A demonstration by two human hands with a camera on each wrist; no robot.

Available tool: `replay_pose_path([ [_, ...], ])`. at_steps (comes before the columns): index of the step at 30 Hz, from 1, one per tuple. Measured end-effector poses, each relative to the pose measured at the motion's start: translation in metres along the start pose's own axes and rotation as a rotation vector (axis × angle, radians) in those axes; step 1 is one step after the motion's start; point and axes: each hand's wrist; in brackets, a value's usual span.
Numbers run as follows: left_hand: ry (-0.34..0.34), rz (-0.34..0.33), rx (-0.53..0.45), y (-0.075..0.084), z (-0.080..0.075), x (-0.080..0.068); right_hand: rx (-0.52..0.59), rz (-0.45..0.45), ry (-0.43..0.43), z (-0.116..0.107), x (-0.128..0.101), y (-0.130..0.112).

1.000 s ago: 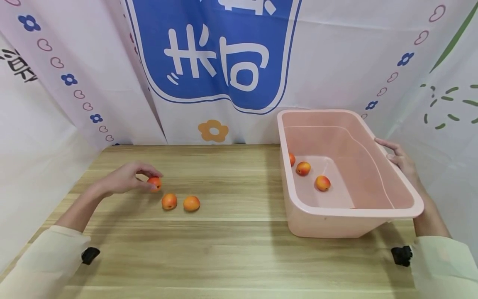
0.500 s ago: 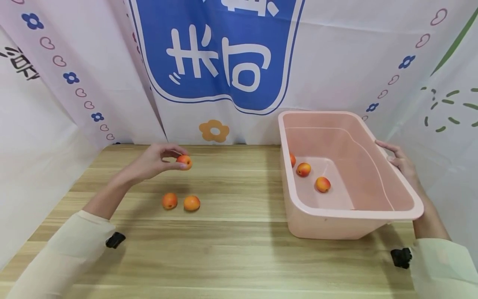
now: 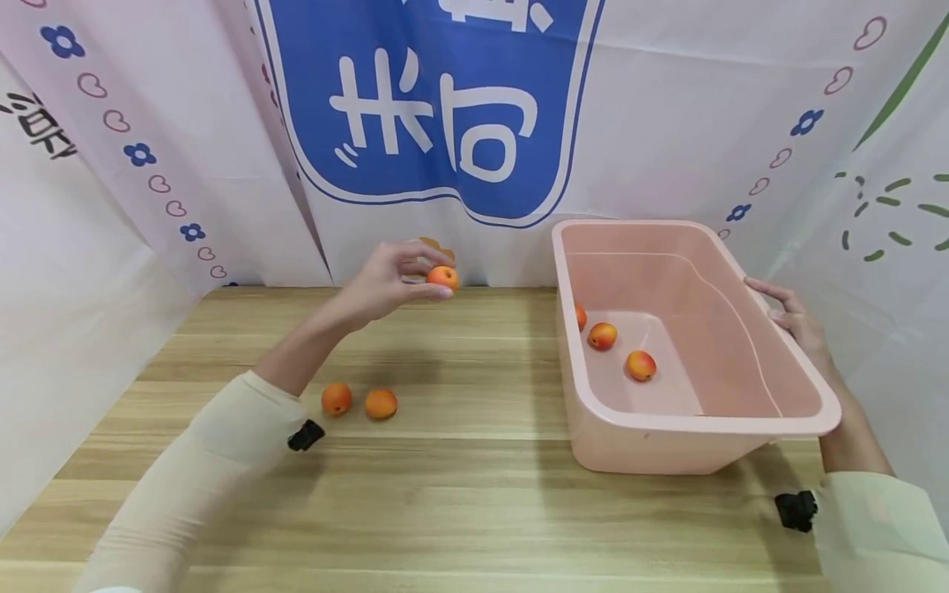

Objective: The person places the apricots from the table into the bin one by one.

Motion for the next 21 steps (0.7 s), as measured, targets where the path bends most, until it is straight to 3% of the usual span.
replay_pose_path([
  [14,-0.15,0.166,-0.067,0.071,0.085,0.066,-0.022,-0.011,-0.015,0.0,0.0,0.001],
  [21,-0.275,0.095,0.042,0.103,0.136,0.096,-0.074,0.0,0.045,0.006,-0.002,-0.001],
])
Point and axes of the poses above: each hand's wrist, its own x-axis towards the middle knuckle, its own z-axis out of the palm, y = z × x, and after that the axes turned 3 degrees about -z, right-handed
